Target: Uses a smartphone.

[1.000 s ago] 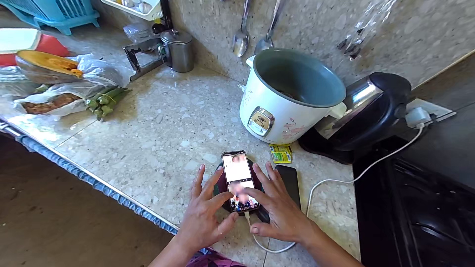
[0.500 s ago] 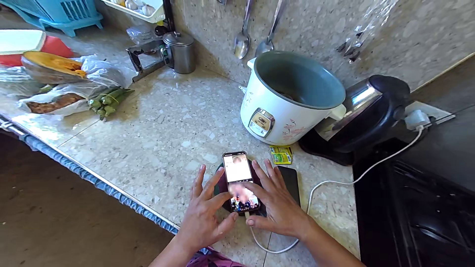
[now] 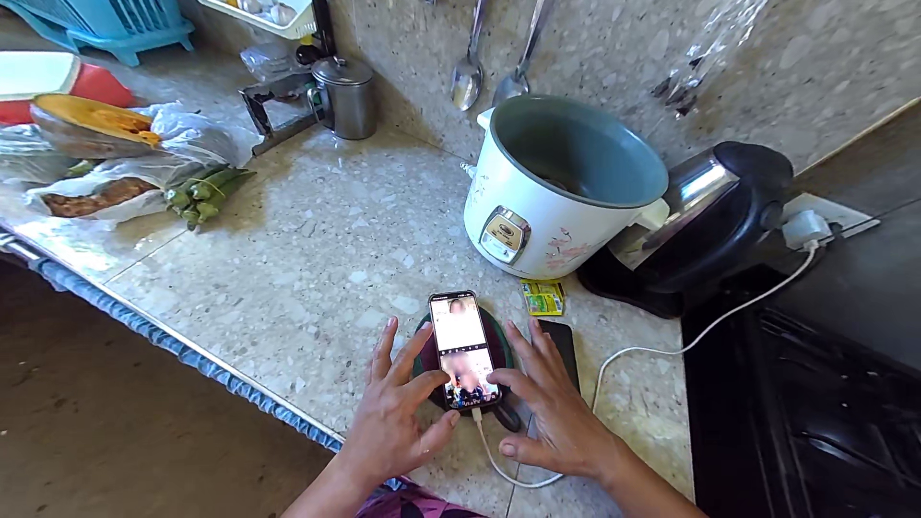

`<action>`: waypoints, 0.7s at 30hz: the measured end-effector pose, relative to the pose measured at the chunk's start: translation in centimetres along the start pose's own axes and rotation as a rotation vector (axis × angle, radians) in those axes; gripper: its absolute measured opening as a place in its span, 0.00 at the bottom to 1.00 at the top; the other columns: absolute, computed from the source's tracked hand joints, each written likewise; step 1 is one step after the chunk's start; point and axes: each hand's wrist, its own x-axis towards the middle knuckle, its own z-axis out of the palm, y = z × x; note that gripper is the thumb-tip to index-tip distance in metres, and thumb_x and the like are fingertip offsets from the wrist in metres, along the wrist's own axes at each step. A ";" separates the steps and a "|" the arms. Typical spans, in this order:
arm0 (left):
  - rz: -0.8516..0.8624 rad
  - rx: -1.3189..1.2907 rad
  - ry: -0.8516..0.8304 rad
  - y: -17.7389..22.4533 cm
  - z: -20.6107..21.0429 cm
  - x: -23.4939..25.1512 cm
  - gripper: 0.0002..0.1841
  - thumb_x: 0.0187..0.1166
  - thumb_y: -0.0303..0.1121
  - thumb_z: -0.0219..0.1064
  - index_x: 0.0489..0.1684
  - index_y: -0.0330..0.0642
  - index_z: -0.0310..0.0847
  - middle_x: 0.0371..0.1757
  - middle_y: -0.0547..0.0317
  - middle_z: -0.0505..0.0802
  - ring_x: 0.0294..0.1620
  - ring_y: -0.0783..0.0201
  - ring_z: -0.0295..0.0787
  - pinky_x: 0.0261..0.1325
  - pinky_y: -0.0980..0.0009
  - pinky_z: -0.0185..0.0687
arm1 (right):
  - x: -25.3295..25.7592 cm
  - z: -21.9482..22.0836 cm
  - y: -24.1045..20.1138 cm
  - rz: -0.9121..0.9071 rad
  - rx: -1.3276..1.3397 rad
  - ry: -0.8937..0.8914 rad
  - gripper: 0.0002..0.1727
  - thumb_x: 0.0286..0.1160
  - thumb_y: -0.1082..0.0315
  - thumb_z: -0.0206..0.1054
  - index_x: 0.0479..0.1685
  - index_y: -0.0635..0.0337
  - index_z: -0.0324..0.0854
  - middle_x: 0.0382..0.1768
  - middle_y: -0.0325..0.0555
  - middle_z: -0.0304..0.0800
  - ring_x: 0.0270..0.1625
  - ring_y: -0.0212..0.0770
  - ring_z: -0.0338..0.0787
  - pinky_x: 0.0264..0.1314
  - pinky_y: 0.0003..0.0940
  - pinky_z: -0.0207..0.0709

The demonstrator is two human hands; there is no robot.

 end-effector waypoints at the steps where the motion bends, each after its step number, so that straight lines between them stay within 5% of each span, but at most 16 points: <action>1: -0.001 -0.001 -0.005 0.0 0.0 0.0 0.20 0.74 0.63 0.62 0.44 0.64 0.91 0.89 0.52 0.71 0.94 0.32 0.43 0.88 0.34 0.46 | -0.1 0.1 0.0 -0.003 -0.001 -0.003 0.46 0.65 0.13 0.41 0.64 0.35 0.82 0.94 0.57 0.49 0.95 0.71 0.36 0.91 0.75 0.34; 14: 0.033 0.014 -0.050 -0.1 0.0 0.0 0.20 0.73 0.65 0.62 0.45 0.66 0.92 0.90 0.56 0.70 0.94 0.32 0.43 0.89 0.31 0.42 | 2.4 0.8 -1.7 -0.015 -0.016 -0.082 0.52 0.61 0.10 0.39 0.75 0.33 0.78 0.96 0.56 0.45 0.96 0.70 0.36 0.90 0.77 0.33; 21: 0.043 0.088 -0.118 0.2 0.1 0.1 0.24 0.72 0.68 0.61 0.57 0.71 0.91 0.92 0.55 0.66 0.93 0.29 0.42 0.87 0.27 0.40 | 2.5 0.5 -1.1 0.024 -0.010 -0.033 0.52 0.61 0.10 0.40 0.75 0.34 0.79 0.95 0.58 0.47 0.95 0.72 0.38 0.89 0.80 0.34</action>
